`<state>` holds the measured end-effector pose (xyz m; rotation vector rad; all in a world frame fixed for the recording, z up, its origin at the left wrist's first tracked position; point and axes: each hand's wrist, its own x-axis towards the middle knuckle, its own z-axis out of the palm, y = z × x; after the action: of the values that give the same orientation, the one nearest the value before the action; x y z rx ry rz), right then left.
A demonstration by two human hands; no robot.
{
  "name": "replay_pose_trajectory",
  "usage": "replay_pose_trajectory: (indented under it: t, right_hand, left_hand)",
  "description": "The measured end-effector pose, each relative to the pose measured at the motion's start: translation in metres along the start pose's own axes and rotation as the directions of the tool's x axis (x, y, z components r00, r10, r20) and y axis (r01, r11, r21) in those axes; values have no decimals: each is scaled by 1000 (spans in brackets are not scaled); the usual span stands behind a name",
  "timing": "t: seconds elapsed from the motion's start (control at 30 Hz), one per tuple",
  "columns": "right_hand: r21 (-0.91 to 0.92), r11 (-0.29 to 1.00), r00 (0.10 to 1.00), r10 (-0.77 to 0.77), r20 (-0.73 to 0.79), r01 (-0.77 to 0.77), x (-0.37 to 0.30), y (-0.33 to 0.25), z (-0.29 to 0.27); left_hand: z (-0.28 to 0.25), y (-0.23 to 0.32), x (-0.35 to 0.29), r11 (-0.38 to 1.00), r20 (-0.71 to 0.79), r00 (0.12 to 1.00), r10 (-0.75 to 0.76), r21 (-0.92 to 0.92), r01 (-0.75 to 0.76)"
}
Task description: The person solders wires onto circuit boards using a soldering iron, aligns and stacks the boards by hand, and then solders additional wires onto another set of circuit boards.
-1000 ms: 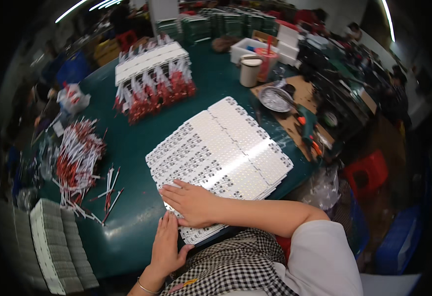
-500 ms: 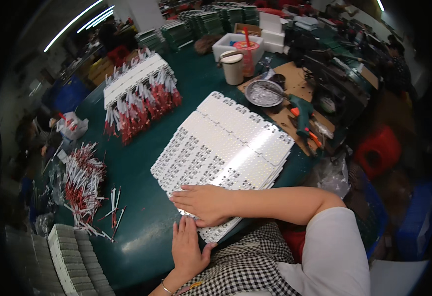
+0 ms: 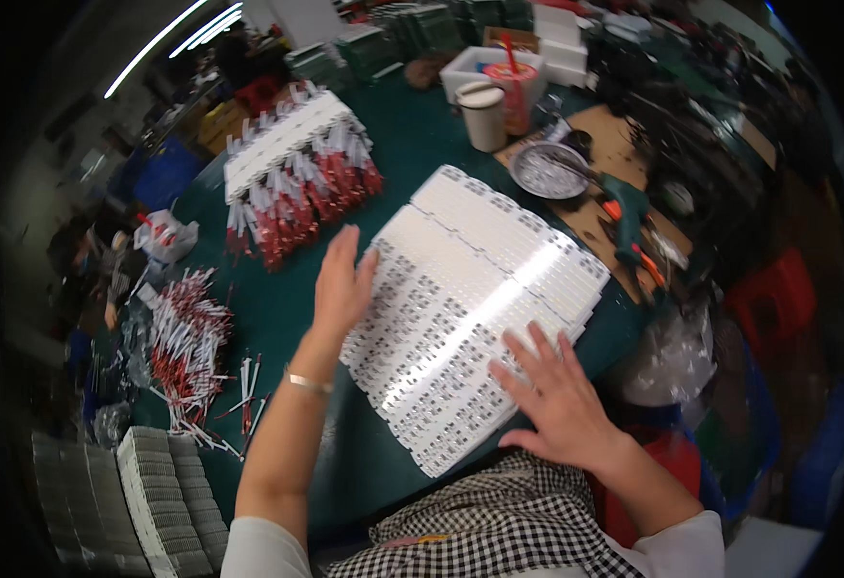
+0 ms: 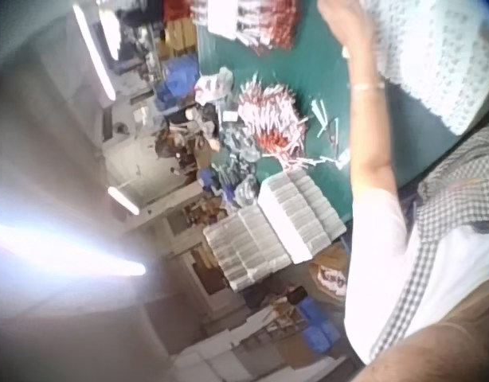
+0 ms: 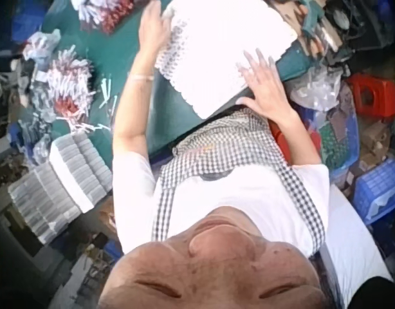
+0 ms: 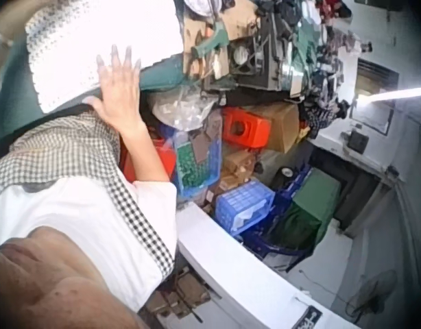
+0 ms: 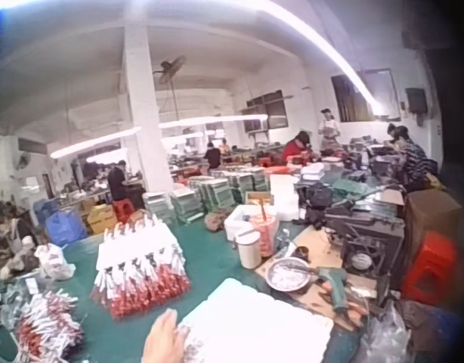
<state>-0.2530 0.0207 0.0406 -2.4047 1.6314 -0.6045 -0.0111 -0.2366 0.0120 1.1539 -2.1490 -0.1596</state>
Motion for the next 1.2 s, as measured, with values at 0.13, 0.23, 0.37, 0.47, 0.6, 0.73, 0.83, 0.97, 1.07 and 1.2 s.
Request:
replay_pose_trajectory:
  t: [0.13, 0.23, 0.37, 0.47, 0.6, 0.73, 0.83, 0.97, 1.07, 1.2]
  right_hand:
    - [57, 980, 961, 199, -193, -191, -19, 24, 17]
    - [142, 971, 945, 222, -241, -192, -24, 29, 27]
    - [147, 974, 930, 211, -300, -174, -28, 29, 27]
    - [135, 974, 932, 216, -290, -184, -30, 32, 24]
    - [100, 978, 952, 200, -233, -181, -31, 28, 14]
    - [93, 980, 959, 194, -205, -178, -30, 28, 5]
    - [107, 981, 968, 179, -173, -162, -29, 27, 4]
    - [94, 981, 964, 187, -191, -172, -31, 24, 3]
    - [141, 981, 946, 166, -279, -130, -26, 34, -7]
    - [71, 907, 714, 374, -592, -416, -17, 92, -32]
  left_hand:
    - [42, 5, 32, 985, 215, 963, -165, -18, 173]
    - [53, 16, 23, 990, 150, 980, -128, -34, 135]
    - [57, 11, 17, 991, 89, 993, -79, -97, 88]
    - [55, 15, 18, 991, 101, 992, -80, -101, 90]
    - [53, 7, 18, 993, 128, 992, -22, -116, 37]
    - [54, 4, 16, 996, 134, 991, 22, -88, -10]
    - [48, 8, 11, 997, 171, 985, 8, -71, 4]
    - [52, 10, 7, 998, 159, 985, 69, -2, -69]
    - [46, 3, 5, 993, 159, 982, 105, 31, -111]
    - [24, 29, -8, 971, 107, 974, 197, 115, -209]
